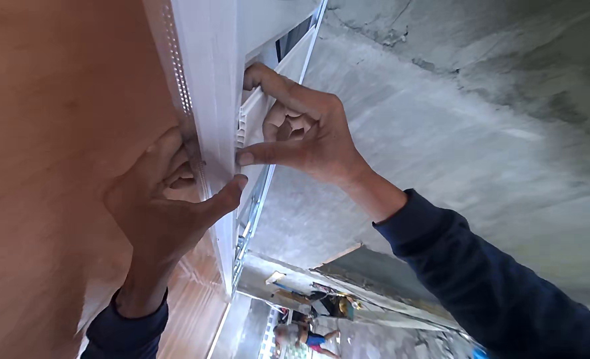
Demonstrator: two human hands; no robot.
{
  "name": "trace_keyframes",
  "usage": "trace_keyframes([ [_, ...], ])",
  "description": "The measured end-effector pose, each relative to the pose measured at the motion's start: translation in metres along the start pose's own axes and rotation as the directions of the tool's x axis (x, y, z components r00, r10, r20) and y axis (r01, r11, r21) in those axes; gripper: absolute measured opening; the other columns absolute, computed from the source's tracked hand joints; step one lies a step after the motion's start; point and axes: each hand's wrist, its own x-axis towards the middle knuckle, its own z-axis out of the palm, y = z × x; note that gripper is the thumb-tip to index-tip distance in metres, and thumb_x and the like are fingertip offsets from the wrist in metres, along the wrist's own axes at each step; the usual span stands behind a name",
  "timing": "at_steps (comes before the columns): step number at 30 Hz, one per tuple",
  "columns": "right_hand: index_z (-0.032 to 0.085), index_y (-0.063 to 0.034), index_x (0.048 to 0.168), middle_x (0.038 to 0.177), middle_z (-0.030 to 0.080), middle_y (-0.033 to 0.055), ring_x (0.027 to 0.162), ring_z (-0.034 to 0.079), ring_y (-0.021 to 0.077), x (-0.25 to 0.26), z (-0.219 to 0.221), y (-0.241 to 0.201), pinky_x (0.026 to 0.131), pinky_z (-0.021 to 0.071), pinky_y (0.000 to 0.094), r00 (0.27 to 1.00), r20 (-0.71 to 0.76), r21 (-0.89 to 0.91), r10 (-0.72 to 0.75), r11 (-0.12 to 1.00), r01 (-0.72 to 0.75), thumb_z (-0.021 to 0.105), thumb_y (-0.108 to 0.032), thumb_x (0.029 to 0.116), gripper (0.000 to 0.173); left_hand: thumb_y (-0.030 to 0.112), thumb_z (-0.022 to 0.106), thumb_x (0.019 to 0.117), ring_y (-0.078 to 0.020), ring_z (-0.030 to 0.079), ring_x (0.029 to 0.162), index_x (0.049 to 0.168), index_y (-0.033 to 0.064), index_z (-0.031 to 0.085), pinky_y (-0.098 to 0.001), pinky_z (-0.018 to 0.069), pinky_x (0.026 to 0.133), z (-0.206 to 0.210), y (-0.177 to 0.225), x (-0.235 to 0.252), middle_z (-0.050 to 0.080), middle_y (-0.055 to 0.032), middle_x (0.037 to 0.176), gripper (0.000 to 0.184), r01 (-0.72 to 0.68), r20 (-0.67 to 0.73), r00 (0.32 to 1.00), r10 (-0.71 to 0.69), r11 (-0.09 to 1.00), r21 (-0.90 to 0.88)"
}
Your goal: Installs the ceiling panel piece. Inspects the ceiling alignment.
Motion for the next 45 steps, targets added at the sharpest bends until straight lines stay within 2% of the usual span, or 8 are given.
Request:
trace_keyframes([
  [9, 0.064, 0.0051, 0.127, 0.081, 0.064, 0.0013, 0.062, 0.056, 0.0038, 0.008, -0.004, -0.007, 0.053, 0.0484, 0.0176, 0.999, 0.044, -0.137, 0.021, 0.990, -0.015, 0.091, -0.018, 0.0766, 0.062, 0.040, 0.083, 0.0812, -0.0065, 0.072, 0.098, 0.138, 0.0030, 0.054, -0.0260, 0.0628, 0.082, 0.001, 0.015, -0.002, 0.071, -0.0027, 0.116, 0.074, 0.092, -0.009, 0.996, -0.092, 0.992, 0.084],
  [14, 0.064, 0.0063, 0.126, 0.079, 0.067, 0.0034, 0.064, 0.060, 0.0059, 0.010, -0.010, -0.007, 0.060, 0.0543, 0.0215, 0.996, 0.090, -0.165, -0.004, 0.986, 0.018, 0.083, -0.016, 0.0867, 0.049, 0.050, 0.077, 0.0857, -0.0091, 0.070, 0.097, 0.141, 0.0117, 0.051, -0.0289, 0.0604, 0.076, 0.000, 0.032, 0.008, 0.068, -0.0047, 0.119, 0.072, 0.128, -0.016, 0.992, -0.128, 0.961, 0.246],
  [18, 0.064, 0.0051, 0.123, 0.086, 0.069, 0.0042, 0.071, 0.066, 0.0061, 0.014, -0.014, -0.008, 0.063, 0.0589, 0.0219, 0.990, 0.141, -0.213, -0.013, 0.976, 0.043, 0.078, -0.015, 0.0909, 0.040, 0.055, 0.081, 0.0820, -0.0043, 0.069, 0.083, 0.131, 0.0179, 0.056, -0.0246, 0.0579, 0.064, -0.006, 0.028, 0.017, 0.068, 0.0031, 0.107, 0.067, 0.119, -0.054, 0.993, -0.109, 0.966, 0.230],
  [24, 0.070, -0.0012, 0.107, 0.081, 0.069, 0.0002, 0.069, 0.063, 0.0032, 0.028, -0.025, -0.009, 0.063, 0.0545, 0.0204, 0.973, 0.218, -0.306, -0.073, 0.942, 0.139, 0.081, -0.024, 0.0887, 0.031, 0.047, 0.083, 0.0825, -0.0023, 0.070, 0.087, 0.136, 0.0162, 0.056, -0.0202, 0.0605, 0.071, -0.007, 0.032, 0.025, 0.069, 0.0057, 0.111, 0.068, 0.103, -0.025, 0.995, -0.100, 0.989, 0.110],
  [28, 0.071, -0.0039, 0.103, 0.078, 0.068, -0.0023, 0.066, 0.061, 0.0018, 0.034, -0.030, -0.011, 0.059, 0.0507, 0.0198, 0.971, 0.223, -0.337, -0.086, 0.928, 0.160, 0.081, -0.029, 0.0879, 0.031, 0.043, 0.085, 0.0819, -0.0049, 0.071, 0.086, 0.132, 0.0141, 0.057, -0.0208, 0.0607, 0.066, -0.004, 0.030, 0.029, 0.069, 0.0050, 0.109, 0.064, 0.082, -0.042, 0.996, -0.081, 0.996, 0.026],
  [40, 0.072, -0.0044, 0.107, 0.079, 0.069, -0.0019, 0.064, 0.060, 0.0030, 0.034, -0.029, -0.009, 0.059, 0.0508, 0.0223, 0.972, 0.219, -0.370, -0.082, 0.915, 0.161, 0.081, -0.031, 0.0881, 0.034, 0.043, 0.083, 0.0841, -0.0035, 0.068, 0.075, 0.132, 0.0161, 0.057, -0.0196, 0.0575, 0.059, -0.006, 0.029, 0.022, 0.070, 0.0058, 0.105, 0.061, 0.078, -0.033, 0.997, -0.076, 0.996, 0.040],
  [43, 0.071, -0.0027, 0.120, 0.076, 0.066, -0.0004, 0.055, 0.049, 0.0034, 0.024, -0.022, -0.015, 0.052, 0.0434, 0.0223, 0.989, 0.146, -0.364, -0.002, 0.930, 0.056, 0.080, -0.027, 0.0891, 0.041, 0.044, 0.084, 0.0839, -0.0020, 0.067, 0.074, 0.129, 0.0168, 0.058, -0.0191, 0.0566, 0.059, -0.007, 0.023, 0.017, 0.070, 0.0069, 0.100, 0.058, 0.080, -0.035, 0.996, -0.078, 0.996, 0.049],
  [45, 0.064, 0.0007, 0.135, 0.073, 0.064, 0.0013, 0.051, 0.051, 0.0051, 0.014, -0.015, -0.022, 0.047, 0.0468, 0.0223, 0.994, 0.064, -0.289, 0.085, 0.955, -0.063, 0.079, -0.022, 0.0903, 0.052, 0.045, 0.084, 0.0827, -0.0013, 0.068, 0.079, 0.132, 0.0171, 0.057, -0.0188, 0.0570, 0.062, -0.005, 0.023, 0.013, 0.069, 0.0076, 0.102, 0.063, 0.094, -0.041, 0.995, -0.092, 0.995, 0.041],
])
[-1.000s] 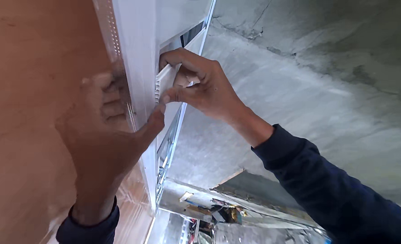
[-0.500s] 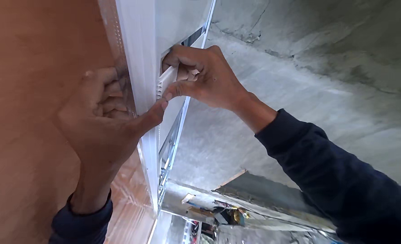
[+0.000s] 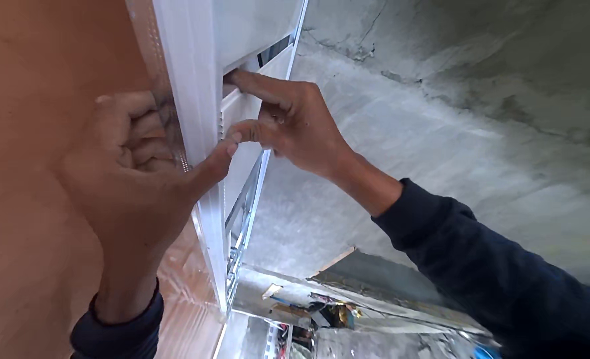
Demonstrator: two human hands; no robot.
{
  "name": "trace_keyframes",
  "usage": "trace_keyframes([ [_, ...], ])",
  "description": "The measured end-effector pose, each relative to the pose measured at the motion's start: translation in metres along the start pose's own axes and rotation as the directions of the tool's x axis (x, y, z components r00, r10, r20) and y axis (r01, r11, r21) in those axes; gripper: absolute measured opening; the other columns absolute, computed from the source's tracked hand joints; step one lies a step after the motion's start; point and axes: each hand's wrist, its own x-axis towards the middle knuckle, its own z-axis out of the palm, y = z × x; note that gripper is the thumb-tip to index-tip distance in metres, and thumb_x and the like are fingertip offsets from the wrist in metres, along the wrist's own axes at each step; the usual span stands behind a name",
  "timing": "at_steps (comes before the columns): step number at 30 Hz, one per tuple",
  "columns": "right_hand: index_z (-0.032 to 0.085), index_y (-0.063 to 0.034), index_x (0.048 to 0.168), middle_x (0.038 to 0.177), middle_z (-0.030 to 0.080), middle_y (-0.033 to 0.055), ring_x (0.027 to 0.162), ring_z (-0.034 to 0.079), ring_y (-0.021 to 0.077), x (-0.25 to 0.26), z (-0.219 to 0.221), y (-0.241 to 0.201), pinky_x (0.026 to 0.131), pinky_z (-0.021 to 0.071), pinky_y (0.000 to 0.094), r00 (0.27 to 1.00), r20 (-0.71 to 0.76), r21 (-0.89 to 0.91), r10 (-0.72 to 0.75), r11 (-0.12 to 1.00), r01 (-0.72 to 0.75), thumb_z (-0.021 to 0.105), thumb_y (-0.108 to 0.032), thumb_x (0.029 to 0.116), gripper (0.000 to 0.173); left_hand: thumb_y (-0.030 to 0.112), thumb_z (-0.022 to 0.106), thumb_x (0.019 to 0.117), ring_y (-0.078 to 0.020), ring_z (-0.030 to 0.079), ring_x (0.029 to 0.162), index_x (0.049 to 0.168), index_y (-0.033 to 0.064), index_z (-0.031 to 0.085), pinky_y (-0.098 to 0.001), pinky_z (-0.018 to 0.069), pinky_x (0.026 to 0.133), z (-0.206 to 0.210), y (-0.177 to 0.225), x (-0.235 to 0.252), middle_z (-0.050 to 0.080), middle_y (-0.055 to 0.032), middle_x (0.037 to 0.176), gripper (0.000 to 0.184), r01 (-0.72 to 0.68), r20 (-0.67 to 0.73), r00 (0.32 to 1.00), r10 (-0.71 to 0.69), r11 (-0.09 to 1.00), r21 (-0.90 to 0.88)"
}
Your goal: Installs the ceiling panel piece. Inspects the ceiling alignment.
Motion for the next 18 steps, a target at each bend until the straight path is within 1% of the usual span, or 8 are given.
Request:
trace_keyframes([
  [2, 0.056, 0.0017, 0.143, 0.082, 0.068, 0.0040, 0.059, 0.063, 0.0084, -0.006, 0.005, -0.004, 0.053, 0.0571, 0.0244, 0.995, -0.045, 0.054, 0.088, 0.995, -0.085, 0.080, -0.021, 0.0897, 0.063, 0.047, 0.083, 0.0826, -0.0082, 0.070, 0.100, 0.142, 0.0166, 0.052, -0.0259, 0.0612, 0.078, -0.001, 0.005, -0.001, 0.068, 0.0028, 0.121, 0.074, 0.034, 0.037, 0.999, -0.035, 0.999, 0.022],
  [4, 0.053, 0.0037, 0.143, 0.093, 0.068, 0.0083, 0.068, 0.068, 0.0128, -0.010, 0.015, -0.004, 0.057, 0.0622, 0.0280, 0.991, -0.095, 0.132, 0.095, 0.988, -0.082, 0.080, -0.016, 0.0889, 0.064, 0.045, 0.083, 0.0813, -0.0130, 0.066, 0.116, 0.151, 0.0162, 0.043, -0.0315, 0.0607, 0.092, -0.004, 0.008, -0.014, 0.062, -0.0023, 0.136, 0.086, 0.099, 0.104, 0.989, -0.105, 0.993, 0.066],
  [7, 0.047, 0.0051, 0.142, 0.091, 0.064, 0.0105, 0.066, 0.067, 0.0151, -0.017, 0.028, -0.002, 0.057, 0.0632, 0.0315, 0.991, -0.125, 0.184, 0.044, 0.983, -0.021, 0.074, -0.011, 0.0938, 0.057, 0.045, 0.087, 0.0740, -0.0180, 0.069, 0.110, 0.147, 0.0172, 0.045, -0.0411, 0.0615, 0.087, 0.004, -0.004, -0.041, 0.065, -0.0080, 0.129, 0.089, 0.262, 0.116, 0.950, -0.289, 0.943, 0.207],
  [9, 0.038, 0.0074, 0.150, 0.089, 0.059, 0.0086, 0.070, 0.060, 0.0128, -0.019, 0.031, 0.004, 0.062, 0.0589, 0.0286, 0.997, -0.072, 0.124, -0.012, 0.992, 0.021, 0.073, -0.013, 0.0945, 0.069, 0.046, 0.088, 0.0723, -0.0203, 0.070, 0.110, 0.147, 0.0181, 0.045, -0.0452, 0.0610, 0.088, 0.006, -0.012, -0.054, 0.066, -0.0088, 0.128, 0.090, 0.344, 0.122, 0.916, -0.382, 0.905, 0.251],
  [10, 0.032, 0.0072, 0.154, 0.094, 0.056, 0.0103, 0.074, 0.058, 0.0132, -0.022, 0.033, 0.007, 0.065, 0.0560, 0.0266, 0.999, -0.037, 0.081, -0.021, 0.996, 0.024, 0.079, -0.014, 0.0903, 0.082, 0.046, 0.087, 0.0722, -0.0197, 0.070, 0.110, 0.147, 0.0175, 0.045, -0.0447, 0.0609, 0.089, 0.006, -0.014, -0.057, 0.066, -0.0090, 0.129, 0.090, 0.354, 0.123, 0.911, -0.394, 0.899, 0.257],
  [13, 0.016, 0.0033, 0.161, 0.122, 0.048, 0.0213, 0.097, 0.062, 0.0198, -0.028, 0.042, 0.012, 0.080, 0.0598, 0.0279, 1.000, 0.017, -0.085, 0.009, 0.996, -0.007, 0.093, -0.020, 0.0736, 0.119, 0.047, 0.086, 0.0721, -0.0128, 0.070, 0.110, 0.145, 0.0161, 0.048, -0.0366, 0.0623, 0.088, 0.005, -0.019, -0.055, 0.067, -0.0057, 0.128, 0.087, 0.312, 0.143, 0.926, -0.349, 0.922, 0.230],
  [15, 0.019, 0.0039, 0.160, 0.127, 0.046, 0.0252, 0.103, 0.062, 0.0245, -0.029, 0.046, 0.012, 0.083, 0.0603, 0.0310, 1.000, 0.001, -0.148, 0.003, 0.989, -0.002, 0.095, -0.020, 0.0709, 0.120, 0.045, 0.086, 0.0716, -0.0112, 0.070, 0.109, 0.145, 0.0152, 0.049, -0.0341, 0.0627, 0.087, 0.004, -0.023, -0.054, 0.067, -0.0057, 0.129, 0.087, 0.274, 0.153, 0.940, -0.305, 0.941, 0.198],
  [18, 0.027, 0.0043, 0.158, 0.131, 0.048, 0.0267, 0.103, 0.065, 0.0263, -0.026, 0.043, 0.016, 0.084, 0.0603, 0.0334, 1.000, 0.000, -0.230, -0.009, 0.973, 0.009, 0.092, -0.023, 0.0757, 0.108, 0.042, 0.088, 0.0705, -0.0115, 0.070, 0.111, 0.146, 0.0154, 0.048, -0.0335, 0.0633, 0.088, 0.003, -0.027, -0.053, 0.066, -0.0050, 0.130, 0.089, 0.280, 0.164, 0.938, -0.306, 0.946, 0.164],
])
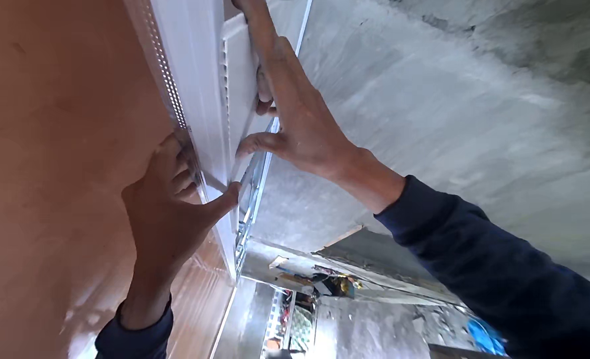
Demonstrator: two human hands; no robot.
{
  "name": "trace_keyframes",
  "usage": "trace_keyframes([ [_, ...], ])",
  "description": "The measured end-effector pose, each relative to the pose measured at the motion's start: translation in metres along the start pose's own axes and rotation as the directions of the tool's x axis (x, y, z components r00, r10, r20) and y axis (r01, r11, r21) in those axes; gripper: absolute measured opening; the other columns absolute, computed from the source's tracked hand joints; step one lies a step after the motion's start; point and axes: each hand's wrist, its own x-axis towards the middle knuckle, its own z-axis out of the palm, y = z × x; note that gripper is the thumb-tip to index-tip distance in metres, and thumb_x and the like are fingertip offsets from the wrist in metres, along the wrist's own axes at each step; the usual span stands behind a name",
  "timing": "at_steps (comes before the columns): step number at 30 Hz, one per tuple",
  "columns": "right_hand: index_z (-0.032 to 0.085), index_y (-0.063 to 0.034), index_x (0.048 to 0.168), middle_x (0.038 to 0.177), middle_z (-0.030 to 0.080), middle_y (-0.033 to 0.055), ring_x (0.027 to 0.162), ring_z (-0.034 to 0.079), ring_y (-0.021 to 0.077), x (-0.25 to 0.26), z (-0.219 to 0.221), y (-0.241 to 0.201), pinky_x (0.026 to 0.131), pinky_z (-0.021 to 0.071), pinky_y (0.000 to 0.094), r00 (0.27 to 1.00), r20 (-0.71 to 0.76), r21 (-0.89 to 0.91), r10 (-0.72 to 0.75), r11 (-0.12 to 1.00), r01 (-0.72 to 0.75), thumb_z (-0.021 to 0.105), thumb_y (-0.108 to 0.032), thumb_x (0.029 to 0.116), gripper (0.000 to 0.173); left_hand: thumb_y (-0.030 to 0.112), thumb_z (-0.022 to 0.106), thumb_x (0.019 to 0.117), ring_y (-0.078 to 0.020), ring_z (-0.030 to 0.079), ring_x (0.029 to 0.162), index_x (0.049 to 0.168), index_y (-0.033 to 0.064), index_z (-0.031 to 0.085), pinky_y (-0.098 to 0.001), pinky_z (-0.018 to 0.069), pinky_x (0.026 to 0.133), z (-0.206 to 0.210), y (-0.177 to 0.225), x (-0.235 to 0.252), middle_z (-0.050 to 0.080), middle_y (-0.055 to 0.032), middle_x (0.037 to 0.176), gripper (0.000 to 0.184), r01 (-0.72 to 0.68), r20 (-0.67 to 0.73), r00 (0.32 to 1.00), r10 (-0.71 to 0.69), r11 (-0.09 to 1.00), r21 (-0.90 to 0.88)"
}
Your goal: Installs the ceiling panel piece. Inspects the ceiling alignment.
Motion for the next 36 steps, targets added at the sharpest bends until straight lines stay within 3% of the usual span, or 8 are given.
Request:
trace_keyframes([
  [6, 0.040, 0.0037, 0.153, 0.125, 0.055, 0.0248, 0.088, 0.066, 0.0238, 0.003, -0.004, 0.011, 0.072, 0.0584, 0.0334, 0.997, -0.034, -0.229, -0.063, 0.972, 0.053, 0.087, -0.038, 0.0806, 0.095, 0.044, 0.088, 0.0705, -0.0114, 0.072, 0.107, 0.145, 0.0172, 0.049, -0.0327, 0.0651, 0.082, -0.002, -0.005, 0.003, 0.068, -0.0037, 0.128, 0.089, -0.014, 0.009, 1.000, 0.014, 1.000, -0.019],
  [11, 0.040, -0.0009, 0.154, 0.124, 0.054, 0.0216, 0.071, 0.061, 0.0170, -0.001, -0.005, 0.008, 0.062, 0.0548, 0.0318, 0.999, -0.004, -0.212, 0.042, 0.976, -0.042, 0.084, -0.042, 0.0822, 0.094, 0.038, 0.081, 0.0784, -0.0173, 0.063, 0.116, 0.157, 0.0091, 0.032, -0.0379, 0.0554, 0.095, 0.026, -0.016, -0.017, 0.057, -0.0130, 0.141, 0.097, -0.088, -0.108, 0.990, 0.091, 0.996, 0.032],
  [15, 0.031, 0.0013, 0.157, 0.137, 0.046, 0.0266, 0.079, 0.069, 0.0209, -0.017, 0.005, 0.000, 0.065, 0.0618, 0.0328, 0.996, -0.019, -0.115, 0.088, 0.989, -0.090, 0.086, -0.033, 0.0829, 0.099, 0.036, 0.083, 0.0800, -0.0244, 0.064, 0.122, 0.161, 0.0181, 0.027, -0.0481, 0.0554, 0.098, 0.039, -0.014, -0.028, 0.056, -0.0136, 0.145, 0.101, 0.092, -0.135, 0.988, -0.074, 0.988, 0.127],
  [17, 0.021, -0.0006, 0.162, 0.146, 0.036, 0.0288, 0.085, 0.067, 0.0208, -0.030, 0.018, -0.007, 0.065, 0.0600, 0.0307, 0.992, -0.007, -0.152, 0.124, 0.981, -0.123, 0.092, -0.035, 0.0746, 0.118, 0.036, 0.083, 0.0817, -0.0271, 0.065, 0.121, 0.164, 0.0214, 0.023, -0.0521, 0.0564, 0.096, 0.039, -0.008, -0.030, 0.057, -0.0141, 0.146, 0.102, 0.141, -0.130, 0.984, -0.118, 0.973, 0.183],
  [26, 0.017, -0.0013, 0.163, 0.148, 0.029, 0.0305, 0.082, 0.064, 0.0204, -0.036, 0.038, -0.008, 0.059, 0.0566, 0.0286, 0.989, -0.085, -0.264, 0.118, 0.955, -0.136, 0.092, -0.040, 0.0738, 0.122, 0.032, 0.084, 0.0787, -0.0246, 0.067, 0.115, 0.164, 0.0216, 0.021, -0.0477, 0.0595, 0.090, 0.038, -0.013, -0.027, 0.060, -0.0131, 0.140, 0.106, 0.080, -0.101, 0.993, -0.068, 0.990, 0.117],
  [31, 0.019, -0.0029, 0.163, 0.125, 0.051, 0.0236, 0.068, 0.064, 0.0228, -0.037, 0.039, -0.009, 0.054, 0.0559, 0.0341, 0.987, -0.031, -0.267, 0.156, 0.951, -0.159, 0.090, -0.040, 0.0764, 0.118, 0.029, 0.083, 0.0785, -0.0260, 0.067, 0.114, 0.164, 0.0212, 0.019, -0.0494, 0.0578, 0.090, 0.047, -0.008, -0.029, 0.060, -0.0131, 0.139, 0.107, 0.099, -0.149, 0.986, -0.074, 0.981, 0.167],
  [34, 0.011, 0.0001, 0.163, 0.122, 0.060, 0.0205, 0.067, 0.066, 0.0232, -0.035, 0.029, -0.010, 0.058, 0.0583, 0.0389, 0.985, 0.078, -0.183, 0.152, 0.974, -0.136, 0.087, -0.036, 0.0804, 0.117, 0.030, 0.083, 0.0767, -0.0336, 0.067, 0.112, 0.163, 0.0188, 0.022, -0.0573, 0.0546, 0.090, 0.049, -0.002, -0.028, 0.063, -0.0181, 0.134, 0.106, 0.153, -0.182, 0.976, -0.116, 0.967, 0.206],
  [36, 0.003, -0.0010, 0.163, 0.118, 0.061, 0.0171, 0.067, 0.065, 0.0202, -0.036, 0.024, -0.010, 0.059, 0.0577, 0.0375, 0.983, 0.110, -0.166, 0.148, 0.978, -0.128, 0.083, -0.041, 0.0841, 0.120, 0.040, 0.082, 0.0783, -0.0304, 0.065, 0.118, 0.163, 0.0192, 0.026, -0.0551, 0.0541, 0.094, 0.044, 0.002, -0.029, 0.060, -0.0163, 0.140, 0.103, 0.147, -0.170, 0.979, -0.115, 0.971, 0.188],
])
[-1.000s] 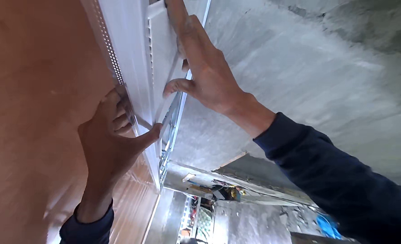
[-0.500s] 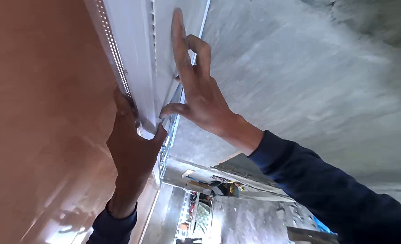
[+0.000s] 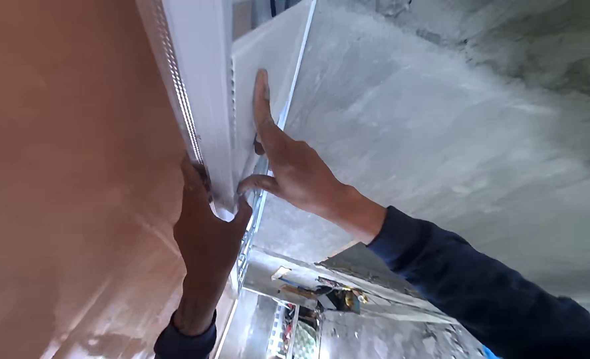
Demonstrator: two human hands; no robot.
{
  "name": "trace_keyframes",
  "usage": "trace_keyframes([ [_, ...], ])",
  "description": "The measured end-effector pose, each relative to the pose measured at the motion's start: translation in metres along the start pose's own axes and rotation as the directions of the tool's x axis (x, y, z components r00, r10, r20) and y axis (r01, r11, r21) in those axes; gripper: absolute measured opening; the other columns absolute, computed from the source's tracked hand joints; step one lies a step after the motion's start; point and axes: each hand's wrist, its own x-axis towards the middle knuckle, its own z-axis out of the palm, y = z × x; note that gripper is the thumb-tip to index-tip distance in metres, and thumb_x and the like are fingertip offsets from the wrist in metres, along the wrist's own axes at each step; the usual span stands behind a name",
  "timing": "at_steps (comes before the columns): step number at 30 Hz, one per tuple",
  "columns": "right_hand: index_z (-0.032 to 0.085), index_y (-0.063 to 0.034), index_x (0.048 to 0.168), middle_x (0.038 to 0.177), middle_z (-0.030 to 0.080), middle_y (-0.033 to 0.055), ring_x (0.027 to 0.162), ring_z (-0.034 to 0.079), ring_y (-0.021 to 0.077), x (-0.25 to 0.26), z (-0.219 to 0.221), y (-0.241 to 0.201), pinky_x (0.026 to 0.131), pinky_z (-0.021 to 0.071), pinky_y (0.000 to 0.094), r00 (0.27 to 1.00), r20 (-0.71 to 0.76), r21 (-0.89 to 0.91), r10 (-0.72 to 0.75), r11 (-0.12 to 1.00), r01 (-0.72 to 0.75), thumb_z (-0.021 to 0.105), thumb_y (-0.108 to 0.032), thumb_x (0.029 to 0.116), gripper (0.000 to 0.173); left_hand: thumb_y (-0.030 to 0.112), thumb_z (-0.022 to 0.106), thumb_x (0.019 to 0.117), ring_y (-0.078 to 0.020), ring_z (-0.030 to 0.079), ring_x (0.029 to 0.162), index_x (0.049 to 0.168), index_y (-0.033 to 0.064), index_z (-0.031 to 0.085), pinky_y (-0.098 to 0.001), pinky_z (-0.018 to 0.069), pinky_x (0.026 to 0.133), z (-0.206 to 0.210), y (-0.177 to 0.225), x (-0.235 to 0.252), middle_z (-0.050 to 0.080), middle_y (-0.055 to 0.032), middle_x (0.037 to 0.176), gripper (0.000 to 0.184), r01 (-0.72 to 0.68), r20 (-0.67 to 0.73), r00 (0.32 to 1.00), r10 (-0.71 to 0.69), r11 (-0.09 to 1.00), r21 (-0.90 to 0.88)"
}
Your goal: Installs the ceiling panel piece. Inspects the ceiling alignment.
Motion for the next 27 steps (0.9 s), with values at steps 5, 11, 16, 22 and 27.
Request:
trace_keyframes([
  [5, 0.020, -0.0020, 0.162, 0.120, 0.059, 0.0150, 0.066, 0.063, 0.0162, 0.003, -0.019, -0.005, 0.055, 0.0572, 0.0334, 0.985, -0.167, 0.117, -0.035, 0.992, 0.055, 0.079, -0.028, 0.0907, 0.096, 0.048, 0.076, 0.0848, -0.0213, 0.063, 0.121, 0.153, 0.0058, 0.041, -0.0401, 0.0566, 0.098, -0.034, 0.037, 0.031, 0.055, -0.0176, 0.142, 0.088, -0.265, -0.131, 0.959, 0.251, 0.960, -0.094],
  [11, 0.043, -0.0034, 0.153, 0.110, 0.059, 0.0179, 0.069, 0.063, 0.0188, 0.026, -0.047, -0.003, 0.059, 0.0568, 0.0340, 0.968, -0.176, 0.136, -0.177, 0.970, 0.202, 0.080, -0.025, 0.0893, 0.076, 0.044, 0.074, 0.0928, -0.0087, 0.070, 0.101, 0.142, 0.0053, 0.049, -0.0275, 0.0616, 0.081, -0.058, 0.092, 0.069, 0.067, -0.0048, 0.121, 0.068, -0.395, -0.279, 0.892, 0.354, 0.913, -0.105],
  [16, 0.055, 0.0059, 0.141, 0.109, 0.071, 0.0150, 0.088, 0.071, 0.0158, 0.035, -0.057, -0.004, 0.079, 0.0611, 0.0293, 0.940, -0.248, 0.211, -0.235, 0.934, 0.289, 0.072, -0.019, 0.0960, 0.054, 0.054, 0.065, 0.0954, -0.0218, 0.070, 0.078, 0.133, 0.0083, 0.050, -0.0457, 0.0539, 0.062, -0.066, 0.112, 0.072, 0.070, -0.0092, 0.098, 0.061, -0.228, -0.257, 0.926, 0.275, 0.953, 0.200],
  [22, 0.062, 0.0095, 0.128, 0.098, 0.073, 0.0109, 0.073, 0.070, 0.0100, 0.047, -0.065, -0.003, 0.062, 0.0611, 0.0262, 0.960, -0.211, 0.512, -0.182, 0.817, 0.268, 0.070, -0.008, 0.0959, 0.038, 0.052, 0.059, 0.0996, -0.0194, 0.065, 0.074, 0.135, 0.0075, 0.051, -0.0419, 0.0524, 0.060, -0.085, 0.096, 0.055, 0.065, -0.0099, 0.094, 0.057, -0.284, -0.052, 0.953, 0.299, 0.938, 0.200],
  [27, 0.071, 0.0013, 0.111, 0.084, 0.068, 0.0020, 0.067, 0.063, 0.0041, 0.063, -0.074, 0.006, 0.060, 0.0559, 0.0211, 0.918, -0.230, 0.390, -0.323, 0.833, 0.391, 0.073, -0.017, 0.0945, 0.025, 0.058, 0.056, 0.0977, -0.0207, 0.069, 0.101, 0.138, 0.0042, 0.053, -0.0473, 0.0568, 0.087, -0.084, 0.112, 0.101, 0.068, -0.0141, 0.112, 0.067, -0.345, 0.005, 0.937, 0.351, 0.920, 0.183],
])
